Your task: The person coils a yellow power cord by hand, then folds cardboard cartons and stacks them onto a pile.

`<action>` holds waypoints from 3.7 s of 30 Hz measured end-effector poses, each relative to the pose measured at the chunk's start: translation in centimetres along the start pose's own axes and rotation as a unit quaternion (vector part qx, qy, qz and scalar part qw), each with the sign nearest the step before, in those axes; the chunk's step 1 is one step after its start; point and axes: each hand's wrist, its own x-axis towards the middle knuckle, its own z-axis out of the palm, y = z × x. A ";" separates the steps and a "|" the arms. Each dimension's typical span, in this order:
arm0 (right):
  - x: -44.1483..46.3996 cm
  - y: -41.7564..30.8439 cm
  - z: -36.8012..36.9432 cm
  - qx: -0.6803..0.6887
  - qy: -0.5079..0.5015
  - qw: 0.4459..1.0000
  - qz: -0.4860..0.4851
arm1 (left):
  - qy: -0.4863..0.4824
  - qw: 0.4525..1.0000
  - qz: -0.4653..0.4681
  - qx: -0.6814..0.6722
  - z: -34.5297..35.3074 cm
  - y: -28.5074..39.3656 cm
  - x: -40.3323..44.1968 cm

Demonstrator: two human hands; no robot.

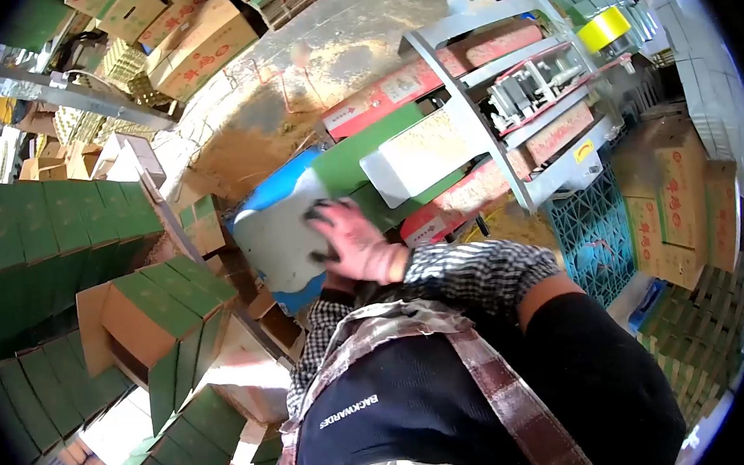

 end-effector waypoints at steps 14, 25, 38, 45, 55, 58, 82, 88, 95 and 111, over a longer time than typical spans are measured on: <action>11.6 -20.4 5.2 0.362 -0.088 0.909 -0.189 | 0.653 0.756 -0.023 -0.020 -33.5 9.3 -19.0; 1.1 3.5 -4.0 0.272 -0.031 0.953 0.129 | 0.370 0.927 -0.059 -0.022 -17.4 6.9 -7.7; 0.4 5.8 3.8 -0.129 -0.128 0.983 -0.041 | 0.180 0.939 -0.290 -0.037 -10.8 -4.1 -0.2; -3.3 0.4 -0.9 0.030 -0.026 0.999 0.010 | 0.029 0.993 0.074 0.088 -9.8 0.0 3.5; -2.5 -0.5 0.7 0.205 -0.090 0.972 0.070 | 0.243 0.826 -0.315 0.399 -33.0 6.1 -4.4; -3.0 0.2 0.6 0.207 -0.106 0.970 0.076 | 0.329 0.709 -0.395 0.482 -33.3 7.5 -6.0; 10.3 -0.7 -1.8 0.034 -0.250 0.946 0.202 | -0.025 0.925 -0.076 0.371 -17.8 1.2 -3.4; 3.5 4.7 4.5 -0.265 -0.103 0.956 -0.078 | 0.123 0.972 -0.200 -0.027 -10.3 -7.3 -1.0; -0.9 2.7 2.4 -0.023 -0.008 0.994 0.107 | -0.020 0.991 -0.011 -0.136 -4.5 0.9 3.1; 0.1 4.1 7.6 0.316 0.013 0.938 0.139 | 0.063 0.991 -0.118 0.014 -24.0 10.4 -5.5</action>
